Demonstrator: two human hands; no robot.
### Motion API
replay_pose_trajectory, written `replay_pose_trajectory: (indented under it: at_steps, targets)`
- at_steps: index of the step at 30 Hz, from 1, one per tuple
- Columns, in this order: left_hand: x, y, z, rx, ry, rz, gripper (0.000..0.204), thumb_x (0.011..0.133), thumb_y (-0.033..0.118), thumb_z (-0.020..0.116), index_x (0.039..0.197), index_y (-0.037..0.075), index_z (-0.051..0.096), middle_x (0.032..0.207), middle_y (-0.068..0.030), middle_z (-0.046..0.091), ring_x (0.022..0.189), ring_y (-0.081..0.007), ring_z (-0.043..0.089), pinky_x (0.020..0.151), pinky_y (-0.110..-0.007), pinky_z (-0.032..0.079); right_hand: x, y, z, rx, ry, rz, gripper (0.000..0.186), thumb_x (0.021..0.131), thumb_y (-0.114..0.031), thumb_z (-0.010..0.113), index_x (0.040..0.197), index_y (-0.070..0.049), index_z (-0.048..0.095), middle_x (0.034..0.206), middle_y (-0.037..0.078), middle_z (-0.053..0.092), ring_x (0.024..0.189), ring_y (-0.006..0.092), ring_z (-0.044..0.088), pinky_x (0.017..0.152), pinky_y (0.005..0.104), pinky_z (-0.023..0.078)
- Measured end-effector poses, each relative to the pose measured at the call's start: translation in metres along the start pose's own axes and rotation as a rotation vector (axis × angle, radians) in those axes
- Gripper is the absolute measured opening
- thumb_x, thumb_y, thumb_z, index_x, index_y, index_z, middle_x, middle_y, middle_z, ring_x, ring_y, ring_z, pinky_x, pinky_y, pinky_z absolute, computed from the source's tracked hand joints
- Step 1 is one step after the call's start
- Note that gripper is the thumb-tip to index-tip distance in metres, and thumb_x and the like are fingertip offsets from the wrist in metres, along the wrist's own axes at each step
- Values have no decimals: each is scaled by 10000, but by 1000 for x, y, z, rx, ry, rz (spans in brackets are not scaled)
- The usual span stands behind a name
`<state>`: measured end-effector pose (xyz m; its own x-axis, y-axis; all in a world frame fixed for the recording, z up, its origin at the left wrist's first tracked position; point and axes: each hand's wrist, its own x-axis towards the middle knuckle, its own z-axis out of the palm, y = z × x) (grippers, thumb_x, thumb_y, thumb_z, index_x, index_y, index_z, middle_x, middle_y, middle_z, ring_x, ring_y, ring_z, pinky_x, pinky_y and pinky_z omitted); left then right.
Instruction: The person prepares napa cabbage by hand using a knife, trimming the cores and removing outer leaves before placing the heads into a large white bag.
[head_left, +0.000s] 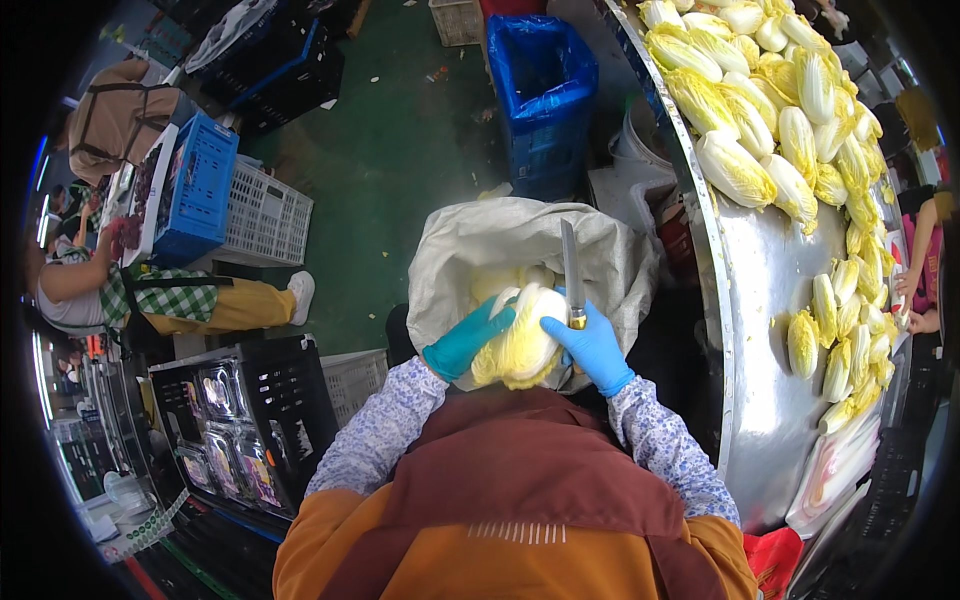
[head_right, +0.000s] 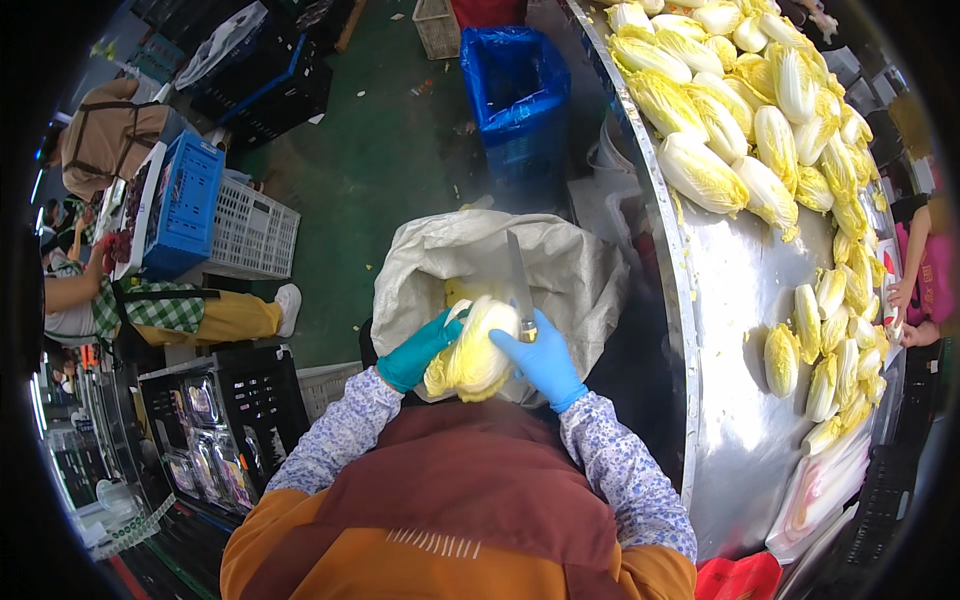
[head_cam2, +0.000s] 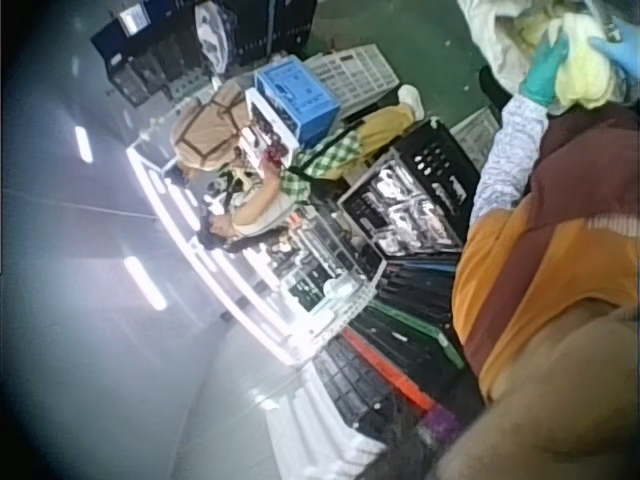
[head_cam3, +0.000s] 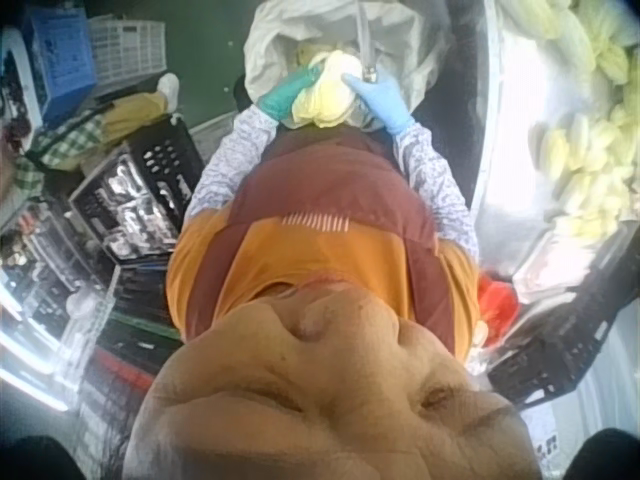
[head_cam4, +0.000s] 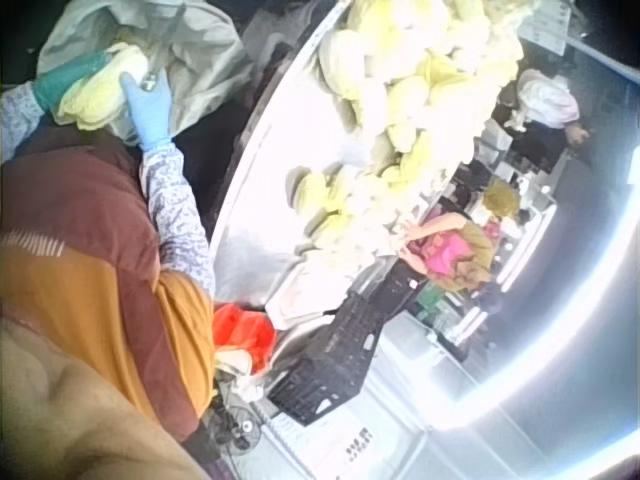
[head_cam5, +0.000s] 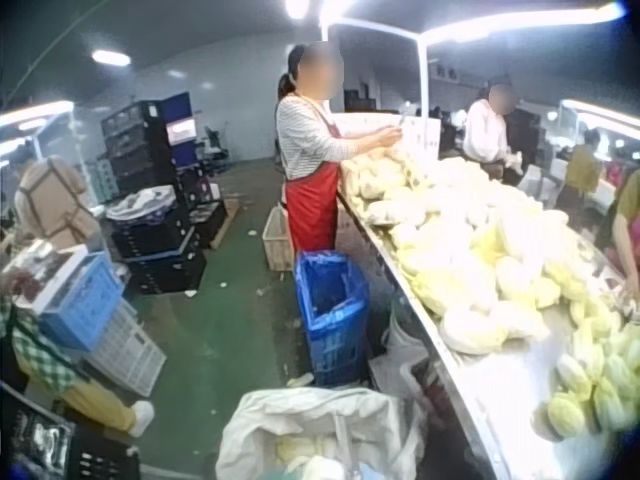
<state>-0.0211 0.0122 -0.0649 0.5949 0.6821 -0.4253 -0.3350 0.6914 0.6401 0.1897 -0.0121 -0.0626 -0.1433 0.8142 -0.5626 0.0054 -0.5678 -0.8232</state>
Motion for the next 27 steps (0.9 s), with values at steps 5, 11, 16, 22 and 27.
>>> replay_pose_trajectory:
  at_steps: [5,11,16,22,27]
  targets:
    - [14,-17,12,525,100,252,608,927,331,583,1390,15,347,1344,-100,465,1237,-177,443,1024,-322,382,4,1,12,-286,163,-372,531,826,-221,697,1312,-129,504,1003,81,638,878,123,620,734,270,505]
    - [29,-17,-7,339,194,215,659,897,310,632,1397,5,329,1338,-118,456,1225,-208,453,1000,-333,396,12,-9,-12,131,56,-226,446,848,-132,644,1275,-69,529,1021,36,627,830,82,588,655,217,493]
    - [52,-10,-21,1257,729,624,820,808,304,733,1433,28,279,1409,-149,376,1281,-226,380,1049,-373,334,26,24,-26,104,211,-330,448,830,-113,642,1261,-74,527,1006,38,631,775,75,588,608,209,487]
    - [44,-21,21,576,5,285,838,773,247,767,1428,54,282,1391,-120,383,1284,-213,380,1074,-347,320,16,8,-17,-32,113,-278,503,801,-113,648,1273,-34,491,1036,80,621,874,125,598,751,268,503]
    - [29,-23,19,346,4,300,831,771,280,767,1412,53,290,1344,-111,419,1245,-220,430,1044,-345,366,14,-6,-14,-151,41,-280,484,798,-81,628,1263,-35,501,1031,73,619,904,140,593,803,288,493]
